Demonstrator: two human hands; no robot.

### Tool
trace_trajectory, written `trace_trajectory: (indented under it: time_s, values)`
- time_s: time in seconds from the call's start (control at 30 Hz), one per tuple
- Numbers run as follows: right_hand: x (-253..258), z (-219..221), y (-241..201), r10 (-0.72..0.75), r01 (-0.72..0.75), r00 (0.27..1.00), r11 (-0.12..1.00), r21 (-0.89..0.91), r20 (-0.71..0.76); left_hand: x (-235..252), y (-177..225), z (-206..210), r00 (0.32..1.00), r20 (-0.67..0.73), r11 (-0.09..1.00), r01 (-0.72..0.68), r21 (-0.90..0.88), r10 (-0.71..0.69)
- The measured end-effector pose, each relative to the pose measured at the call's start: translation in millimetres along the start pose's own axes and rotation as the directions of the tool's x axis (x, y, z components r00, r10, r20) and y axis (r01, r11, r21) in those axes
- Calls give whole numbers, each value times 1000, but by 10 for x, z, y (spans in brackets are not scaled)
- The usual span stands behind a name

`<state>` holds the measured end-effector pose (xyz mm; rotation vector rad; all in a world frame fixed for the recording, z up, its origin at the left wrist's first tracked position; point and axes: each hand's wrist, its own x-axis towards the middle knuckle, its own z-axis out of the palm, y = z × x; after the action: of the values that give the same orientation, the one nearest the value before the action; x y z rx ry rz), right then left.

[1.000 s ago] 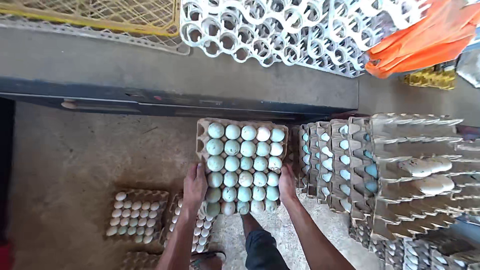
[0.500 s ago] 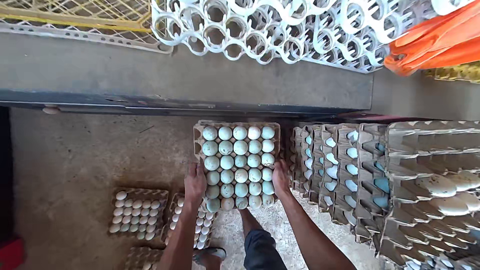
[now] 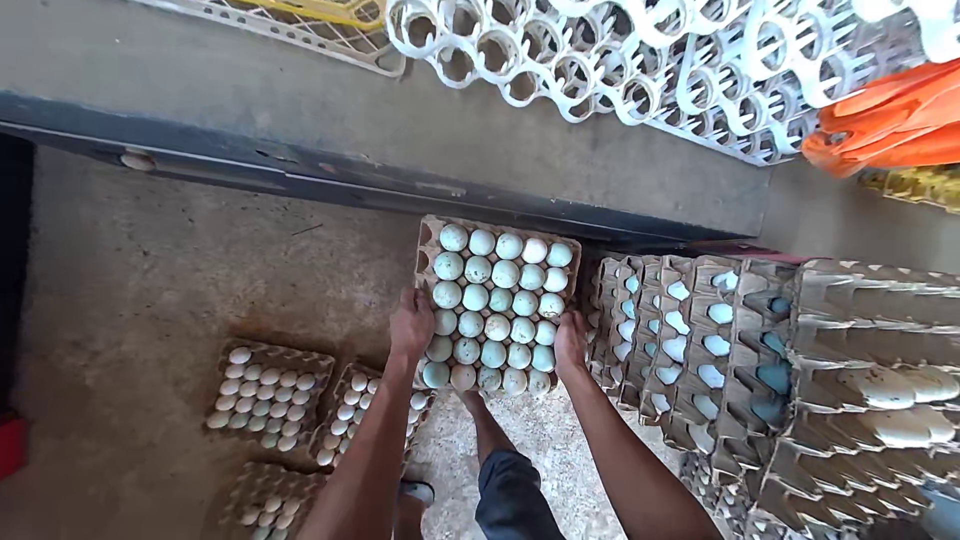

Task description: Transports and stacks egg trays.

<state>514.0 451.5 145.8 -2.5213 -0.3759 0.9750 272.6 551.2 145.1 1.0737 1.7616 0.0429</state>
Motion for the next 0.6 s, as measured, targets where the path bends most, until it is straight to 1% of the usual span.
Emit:
trace_trajectory:
  time_s: [0.13,0.2,0.27,0.33,0.37,0.4,0.43,0.47,0.5,0.53,0.57,0.6]
  values:
    - [13,32,32,20,-20,1000,1000,-2,2,20,-83,3,1000,4,997,-6,-75,6]
    - [32,56,57,28,-28,1000,999,46,6,-2,-150,-34,1000,-1,992,-25,-124,25]
    - [54,68,97,12,-13,1000,996,92,20,-90,-322,-107,997,-55,976,-61,-209,50]
    - [92,73,192,-25,24,1000,992,127,7,-266,-682,-189,986,-163,941,-87,-326,35]
    - [56,41,201,-65,70,997,991,118,-41,-380,-920,-215,973,-231,920,-86,-384,-6]
    - [-51,-36,192,-136,142,986,989,51,-97,-515,-1202,-222,955,-287,890,-66,-451,-75]
    - [-211,-129,206,-246,242,957,969,-43,-153,-663,-1532,-212,930,-327,858,-27,-514,-167]
    - [-432,-219,264,-371,350,913,926,-142,-167,-821,-1922,-175,896,-345,820,35,-571,-279]
    - [-708,-293,354,-496,464,858,859,-214,-131,-1000,-2358,-107,853,-331,771,123,-624,-404]
    - [-999,-300,456,-608,578,791,779,-241,-69,-1177,-2801,-22,799,-288,701,220,-678,-528]
    - [-1290,-224,573,-691,677,722,700,-227,19,-1347,-3223,62,739,-213,607,316,-729,-640]
    - [-1563,-76,724,-737,746,664,640,-186,128,-1499,-3622,165,675,-130,504,395,-768,-726]
